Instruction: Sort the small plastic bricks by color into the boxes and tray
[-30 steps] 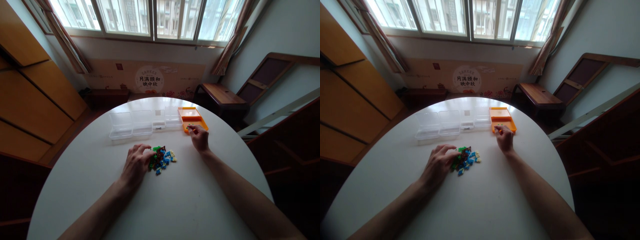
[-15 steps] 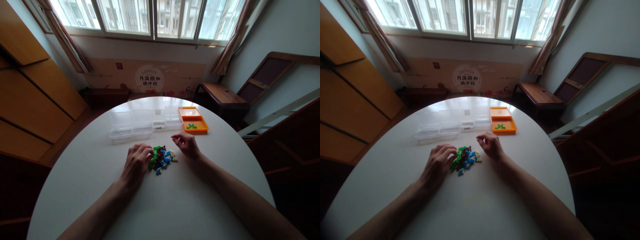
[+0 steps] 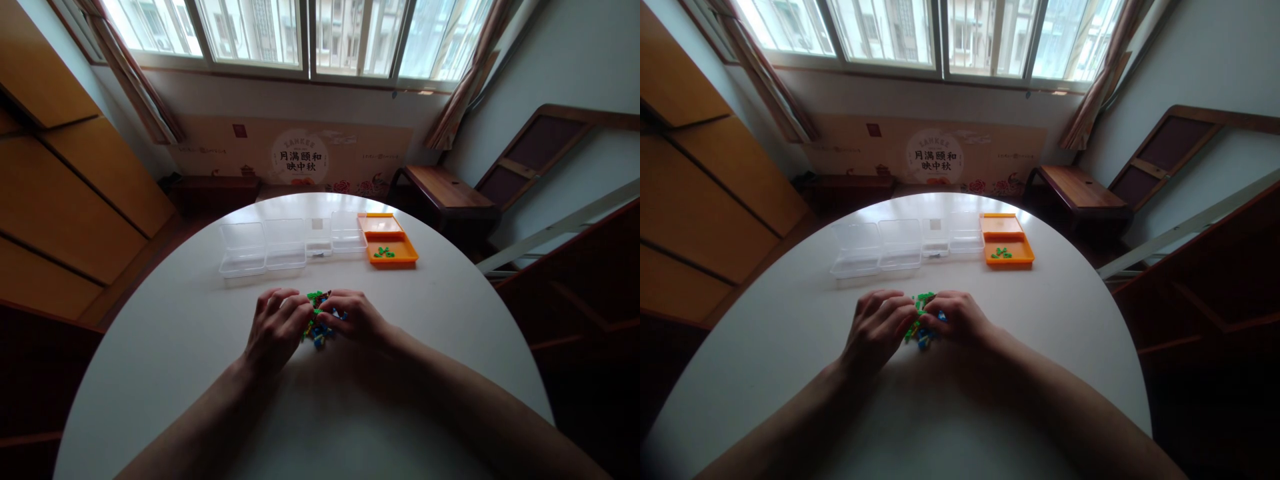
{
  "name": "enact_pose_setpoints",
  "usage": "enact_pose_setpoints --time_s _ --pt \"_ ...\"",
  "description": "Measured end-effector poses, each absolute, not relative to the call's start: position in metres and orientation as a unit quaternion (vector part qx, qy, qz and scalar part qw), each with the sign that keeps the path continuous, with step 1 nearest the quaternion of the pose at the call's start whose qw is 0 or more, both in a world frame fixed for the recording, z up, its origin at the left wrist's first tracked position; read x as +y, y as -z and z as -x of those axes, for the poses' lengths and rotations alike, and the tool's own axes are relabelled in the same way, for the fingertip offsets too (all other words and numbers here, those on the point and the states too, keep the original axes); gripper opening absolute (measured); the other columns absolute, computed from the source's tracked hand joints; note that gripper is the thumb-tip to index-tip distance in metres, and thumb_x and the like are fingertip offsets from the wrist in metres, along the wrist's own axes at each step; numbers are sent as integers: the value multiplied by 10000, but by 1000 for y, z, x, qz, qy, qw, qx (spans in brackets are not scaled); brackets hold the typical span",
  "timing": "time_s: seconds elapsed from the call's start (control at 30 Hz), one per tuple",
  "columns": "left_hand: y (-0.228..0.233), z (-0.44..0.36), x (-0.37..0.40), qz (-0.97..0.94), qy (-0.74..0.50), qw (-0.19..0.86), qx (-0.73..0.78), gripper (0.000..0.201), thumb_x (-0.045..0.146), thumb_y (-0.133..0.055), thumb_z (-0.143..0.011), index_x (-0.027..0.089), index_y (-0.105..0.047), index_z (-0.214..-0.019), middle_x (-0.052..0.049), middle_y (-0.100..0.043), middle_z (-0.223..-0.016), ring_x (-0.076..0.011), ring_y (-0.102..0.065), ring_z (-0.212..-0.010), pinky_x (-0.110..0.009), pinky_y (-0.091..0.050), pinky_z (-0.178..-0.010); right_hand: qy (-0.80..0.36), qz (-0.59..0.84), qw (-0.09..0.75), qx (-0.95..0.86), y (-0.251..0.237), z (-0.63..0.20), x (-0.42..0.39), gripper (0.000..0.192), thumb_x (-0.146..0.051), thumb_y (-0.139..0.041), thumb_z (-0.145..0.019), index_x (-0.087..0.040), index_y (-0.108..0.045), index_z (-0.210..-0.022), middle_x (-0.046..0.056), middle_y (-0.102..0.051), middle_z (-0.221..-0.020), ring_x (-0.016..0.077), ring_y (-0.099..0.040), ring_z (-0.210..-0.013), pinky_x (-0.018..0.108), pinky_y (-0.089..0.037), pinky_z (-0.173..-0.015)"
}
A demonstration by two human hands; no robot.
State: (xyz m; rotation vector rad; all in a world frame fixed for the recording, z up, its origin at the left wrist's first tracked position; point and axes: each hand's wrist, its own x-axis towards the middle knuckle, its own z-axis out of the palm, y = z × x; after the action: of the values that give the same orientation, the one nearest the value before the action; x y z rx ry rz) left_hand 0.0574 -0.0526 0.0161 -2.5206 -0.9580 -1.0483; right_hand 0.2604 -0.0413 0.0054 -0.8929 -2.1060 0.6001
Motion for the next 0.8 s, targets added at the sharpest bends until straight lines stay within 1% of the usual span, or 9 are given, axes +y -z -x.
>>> enact_pose_setpoints --time_s 0.1,0.27,0.4,0.5,0.6,0.73,0.8 --pt "-13 -57 -50 853 369 109 -352 79 188 -630 -853 205 -607 -927 -25 -694 -913 -206 -588 -945 -368 -393 -885 -205 365 380 -825 0 -264 -37 221 -338 -558 -901 -192 -720 -858 46 -667 -771 142 -600 -689 239 -467 -678" --pt "-10 -56 -47 839 359 84 -401 92 232 -627 -853 192 -604 -933 -38 -685 -909 -214 -579 -931 -368 -400 -859 -145 439 394 -794 7 -281 -21 178 -277 -578 -891 -194 -731 -930 33 -658 -763 122 -566 -622 231 -443 -637" --pt "-11 -56 -46 834 358 74 -413 63 227 -613 -856 193 -612 -909 -38 -683 -898 -216 -577 -921 -371 -401 -854 -83 513 431 -737 7 -309 -1 214 -294 -566 -890 -177 -736 -948 41 -662 -748 149 -566 -626 259 -447 -645" --pt "-12 -56 -47 836 353 64 -416 58 228 -606 -860 192 -618 -904 -39 -683 -905 -218 -575 -926 -375 -399 -855 -24 583 459 -670 9 -338 15 271 -328 -542 -887 -156 -742 -949 68 -677 -764 186 -588 -670 297 -462 -678" --pt "-11 -56 -48 835 344 52 -426 64 236 -597 -864 190 -627 -898 -42 -681 -911 -223 -572 -934 -378 -400 -852 0 633 464 -619 15 -363 29 294 -332 -524 -874 -156 -746 -951 85 -700 -820 208 -602 -711 328 -472 -718" --pt "-8 -55 -48 827 332 33 -453 84 244 -585 -866 190 -639 -899 -46 -677 -922 -229 -565 -943 -386 -400 -863 12 656 463 -595 22 -376 38 316 -297 -505 -851 -153 -736 -1010 101 -699 -888 230 -606 -799 372 -476 -807" --pt "-7 -54 -48 821 318 18 -474 112 256 -566 -872 193 -646 -920 -53 -674 -948 -238 -560 -967 -398 -399 -876 16 656 466 -593 23 -377 38 327 -288 -503 -843 -149 -729 -1034 103 -689 -887 237 -602 -831 385 -473 -835"
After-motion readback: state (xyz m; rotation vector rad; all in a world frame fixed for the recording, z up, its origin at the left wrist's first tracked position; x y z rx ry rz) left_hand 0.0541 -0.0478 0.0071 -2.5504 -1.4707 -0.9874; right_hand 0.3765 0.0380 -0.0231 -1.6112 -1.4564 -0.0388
